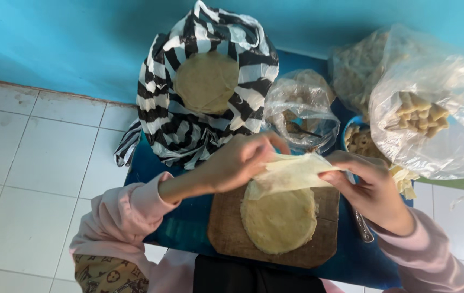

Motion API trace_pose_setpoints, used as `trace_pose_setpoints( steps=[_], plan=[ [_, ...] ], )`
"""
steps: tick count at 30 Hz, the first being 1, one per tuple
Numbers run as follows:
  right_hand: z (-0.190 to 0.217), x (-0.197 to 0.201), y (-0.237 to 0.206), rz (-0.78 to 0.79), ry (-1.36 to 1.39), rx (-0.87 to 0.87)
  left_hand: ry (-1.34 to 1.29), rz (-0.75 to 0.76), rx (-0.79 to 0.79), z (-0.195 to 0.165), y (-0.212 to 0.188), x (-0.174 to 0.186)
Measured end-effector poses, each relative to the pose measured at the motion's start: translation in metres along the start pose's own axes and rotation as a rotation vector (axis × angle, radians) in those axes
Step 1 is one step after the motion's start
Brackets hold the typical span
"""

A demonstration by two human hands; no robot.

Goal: The person stretches a thin pancake sheet by hand, folds it, and cuts it into wedges with a knife on a wooden cutting board. They stack the cut pieces on the table, sprinkle brown filling over the stack with a spoon, and fold the layered pieces together by hand.

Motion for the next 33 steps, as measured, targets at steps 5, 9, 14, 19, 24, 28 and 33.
trace_pose_setpoints(
  steps=[5,9,14,19,24,28,33],
  plan=[
    [0.014,0.025,0.003,0.257,-0.017,0.361,-0.56,0.352,0.254,0.04,0.027,0.006],
    [0.014,0.023,0.016,0.566,0.106,0.33,-0.439,0.352,0.171,0.058,0.033,-0.029],
    [0.019,0.029,0.057,0.437,-0.312,0.231,-0.945,0.328,0.305,0.069,0.025,-0.069],
    [0.043,0.016,0.069,-0.1,-0.782,0.417,-1.307,0.096,0.387,0.069,0.028,-0.078],
    [0.044,-0.014,0.059,-0.059,-0.57,0.361,-1.379,-0.02,0.262,0.069,0.029,-0.074],
    [0.04,-0.035,0.055,0.053,-0.498,0.316,-1.401,-0.011,0.116,0.067,0.025,-0.071],
    [0.039,-0.035,0.057,0.059,-0.391,0.268,-1.286,-0.062,-0.004,0.064,0.024,-0.071]
  ],
)
Point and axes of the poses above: each hand's wrist, its own y-axis towards the middle knuckle, its own x-axis out of the back of the hand, z = x × y, the point moved 1 cm from there along y, towards the middle knuckle, and after that the axes turned 7 degrees about z, right-handed, at the moved point
